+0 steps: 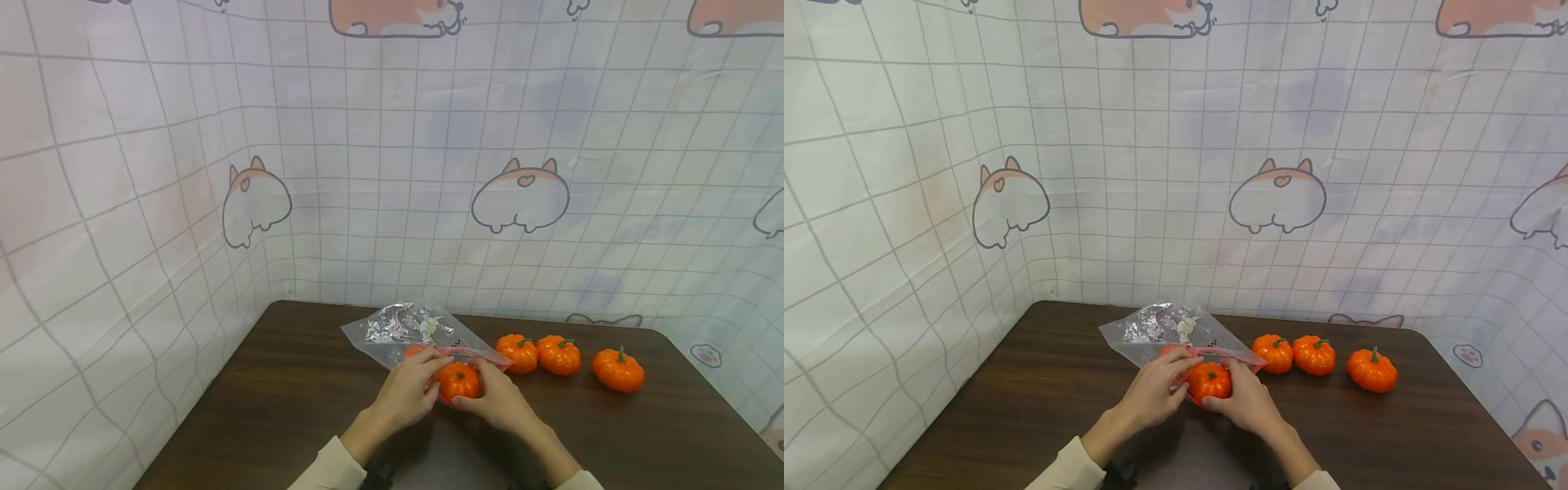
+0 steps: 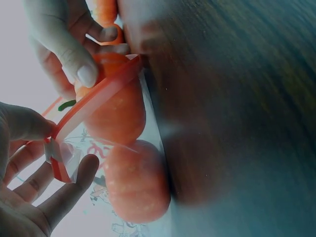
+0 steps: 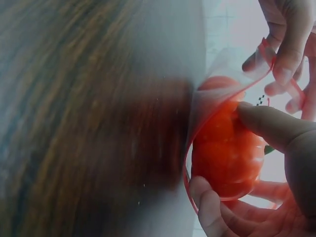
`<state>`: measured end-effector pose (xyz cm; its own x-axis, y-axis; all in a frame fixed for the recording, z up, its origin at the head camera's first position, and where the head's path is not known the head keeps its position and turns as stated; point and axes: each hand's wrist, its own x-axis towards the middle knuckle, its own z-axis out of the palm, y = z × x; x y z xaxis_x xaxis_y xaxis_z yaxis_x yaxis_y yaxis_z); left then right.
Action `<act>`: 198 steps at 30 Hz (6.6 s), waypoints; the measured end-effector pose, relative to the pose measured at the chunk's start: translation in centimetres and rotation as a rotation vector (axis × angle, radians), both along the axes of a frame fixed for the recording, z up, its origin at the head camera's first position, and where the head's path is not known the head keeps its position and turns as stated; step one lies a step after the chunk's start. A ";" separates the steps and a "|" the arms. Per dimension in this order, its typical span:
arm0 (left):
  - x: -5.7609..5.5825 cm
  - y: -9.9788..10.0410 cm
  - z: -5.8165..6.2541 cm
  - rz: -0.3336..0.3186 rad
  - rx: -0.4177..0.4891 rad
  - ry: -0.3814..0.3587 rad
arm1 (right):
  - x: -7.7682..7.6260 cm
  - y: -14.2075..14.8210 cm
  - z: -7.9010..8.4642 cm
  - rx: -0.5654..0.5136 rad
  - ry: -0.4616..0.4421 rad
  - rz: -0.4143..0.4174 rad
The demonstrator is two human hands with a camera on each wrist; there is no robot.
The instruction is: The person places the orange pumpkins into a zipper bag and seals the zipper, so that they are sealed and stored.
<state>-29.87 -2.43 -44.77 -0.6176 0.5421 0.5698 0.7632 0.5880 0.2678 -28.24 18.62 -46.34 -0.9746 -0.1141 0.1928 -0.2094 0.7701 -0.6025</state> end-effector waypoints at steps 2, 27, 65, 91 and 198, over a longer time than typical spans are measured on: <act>0.0 0.0 0.0 -0.003 0.003 0.004 | -0.1 -0.2 0.0 -0.006 -0.005 0.001; -0.3 0.0 -0.4 -0.001 -0.008 0.033 | -0.5 -1.0 -0.2 -0.074 -0.012 -0.001; -0.4 -0.5 0.1 0.036 0.009 -0.003 | -0.5 3.7 3.6 -0.089 -0.154 0.252; -1.1 -1.4 0.5 0.077 0.040 0.018 | -0.8 10.1 4.9 -0.195 -0.028 -0.162; -1.4 -2.2 0.8 0.095 0.064 -0.007 | -0.9 11.9 0.9 -0.068 -0.087 0.131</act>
<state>-31.22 -4.60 -43.92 -0.6681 0.4441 0.5969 0.7032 0.6391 0.3116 -29.12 30.54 -45.47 -0.9656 -0.2307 0.1200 -0.2500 0.6964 -0.6728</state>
